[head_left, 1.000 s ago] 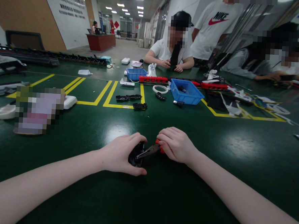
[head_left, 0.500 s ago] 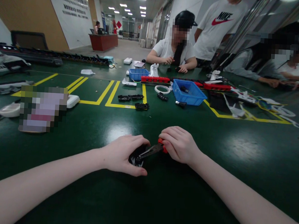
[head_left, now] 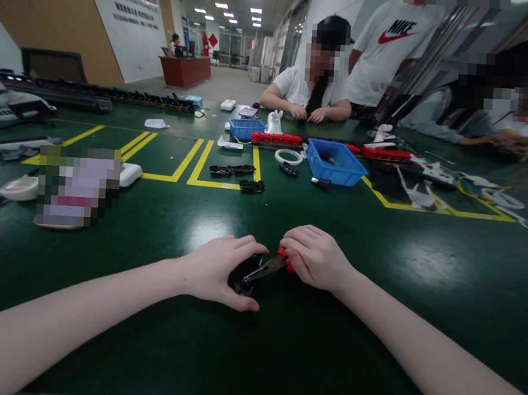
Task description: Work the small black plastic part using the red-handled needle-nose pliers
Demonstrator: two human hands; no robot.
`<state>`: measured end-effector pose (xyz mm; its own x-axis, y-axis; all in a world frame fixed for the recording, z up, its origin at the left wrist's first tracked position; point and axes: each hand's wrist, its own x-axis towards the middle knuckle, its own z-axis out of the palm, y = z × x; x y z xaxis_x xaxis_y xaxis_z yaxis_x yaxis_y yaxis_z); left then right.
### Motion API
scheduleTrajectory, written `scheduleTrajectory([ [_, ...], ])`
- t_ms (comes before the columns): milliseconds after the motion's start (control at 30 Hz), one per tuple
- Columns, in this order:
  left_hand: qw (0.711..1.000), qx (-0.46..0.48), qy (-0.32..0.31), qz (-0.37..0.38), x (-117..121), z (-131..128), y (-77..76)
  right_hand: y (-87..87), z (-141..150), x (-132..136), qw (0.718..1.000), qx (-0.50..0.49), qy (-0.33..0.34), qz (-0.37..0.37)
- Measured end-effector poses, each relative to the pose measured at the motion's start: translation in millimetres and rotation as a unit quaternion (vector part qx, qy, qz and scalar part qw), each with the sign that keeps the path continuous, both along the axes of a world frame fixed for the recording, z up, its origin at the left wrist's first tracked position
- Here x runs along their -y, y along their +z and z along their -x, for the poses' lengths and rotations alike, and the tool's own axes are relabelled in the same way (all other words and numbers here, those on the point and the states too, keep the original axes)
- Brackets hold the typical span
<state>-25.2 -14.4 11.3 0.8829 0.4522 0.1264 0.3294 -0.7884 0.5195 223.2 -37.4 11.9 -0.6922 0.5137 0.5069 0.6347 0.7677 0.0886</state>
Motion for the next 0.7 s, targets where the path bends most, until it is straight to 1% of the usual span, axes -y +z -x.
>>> scheduleTrajectory([
  [233, 1.000, 0.003, 0.013, -0.001, 1.1, 0.4, -1.0, 0.1, -0.2, -1.5, 1.000, 0.011, -0.005, 0.008],
  [367, 1.000, 0.000, 0.007, 0.008, 0.3, 0.6, 0.3, 1.7, -1.0, -1.7, 1.000, 0.006, -0.001, 0.003],
  [467, 1.000, 0.004, -0.011, 0.023, -0.2, 0.9, 1.5, 2.6, -1.1, -1.7, 1.000, -0.005, 0.003, -0.002],
  [600, 0.996, 0.019, -0.047, 0.074, 0.2, 1.6, 2.2, 2.6, -0.9, -1.6, 1.000, -0.003, 0.004, -0.004],
  [700, 0.993, 0.034, -0.060, 0.097, 1.6, 2.6, 3.1, 2.1, -1.3, -2.1, 1.000, 0.002, 0.004, -0.007],
])
